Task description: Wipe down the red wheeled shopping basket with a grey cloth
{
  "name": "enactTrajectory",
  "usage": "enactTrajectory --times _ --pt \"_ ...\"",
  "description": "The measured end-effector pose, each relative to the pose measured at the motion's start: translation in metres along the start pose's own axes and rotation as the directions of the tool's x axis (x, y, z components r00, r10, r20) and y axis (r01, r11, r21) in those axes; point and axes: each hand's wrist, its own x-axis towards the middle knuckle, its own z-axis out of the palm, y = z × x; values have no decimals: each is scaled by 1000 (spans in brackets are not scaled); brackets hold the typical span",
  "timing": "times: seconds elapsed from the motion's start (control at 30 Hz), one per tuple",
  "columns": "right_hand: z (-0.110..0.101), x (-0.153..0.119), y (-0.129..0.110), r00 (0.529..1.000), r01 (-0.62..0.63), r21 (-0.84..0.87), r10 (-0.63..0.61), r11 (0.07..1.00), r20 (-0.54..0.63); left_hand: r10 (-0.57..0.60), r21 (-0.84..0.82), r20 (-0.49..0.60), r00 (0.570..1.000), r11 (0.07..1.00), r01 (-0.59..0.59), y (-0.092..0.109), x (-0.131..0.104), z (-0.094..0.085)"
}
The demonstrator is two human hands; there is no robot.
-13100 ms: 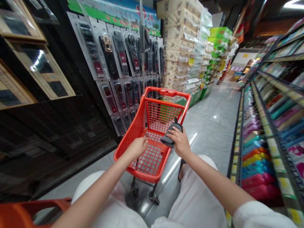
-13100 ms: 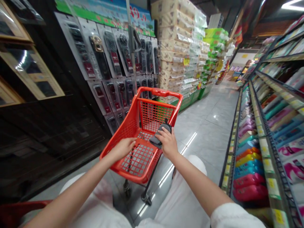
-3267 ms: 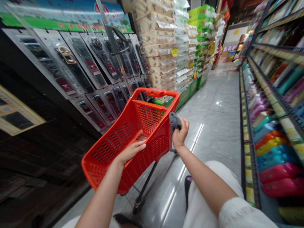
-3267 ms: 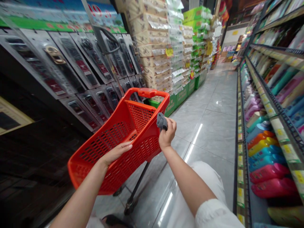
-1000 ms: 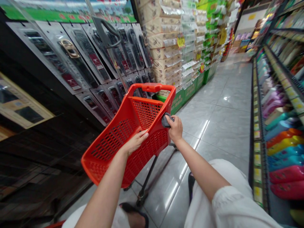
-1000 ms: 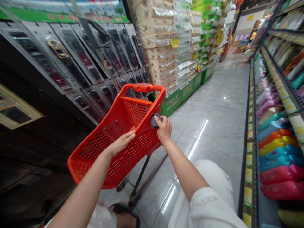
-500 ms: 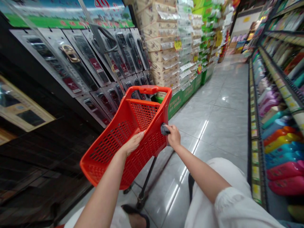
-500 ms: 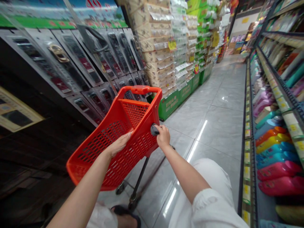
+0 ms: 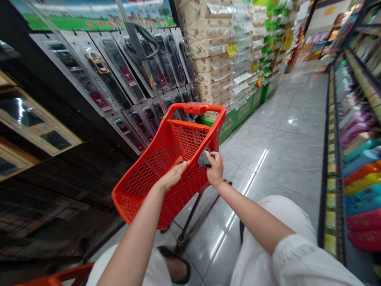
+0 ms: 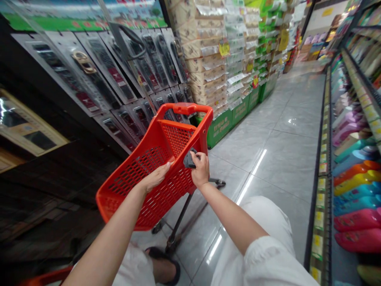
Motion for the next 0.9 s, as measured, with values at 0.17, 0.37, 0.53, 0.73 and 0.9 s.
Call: enactTrajectory --times 0.17,0.37,0.53,0.73,0.9 --pt "-5 -34 -19 973 142 10 -141 990 181 0 28 -36 999 1000 1 -5 2 0" --pt "-17 -44 -37 852 420 -27 -383 907 356 -32 46 -36 999 998 33 -6 -1 -1" --pt "-29 -25 -23 867 398 -172 -308 901 391 -2 0 -31 1000 1000 2 -1 -2 1" --pt "-29 -5 26 961 20 -332 73 943 265 3 -43 -16 1000 999 -4 3 -3 2" --pt "-17 -5 43 951 -182 -87 198 979 236 -24 -29 -19 1000 999 23 -1 -1 -1"
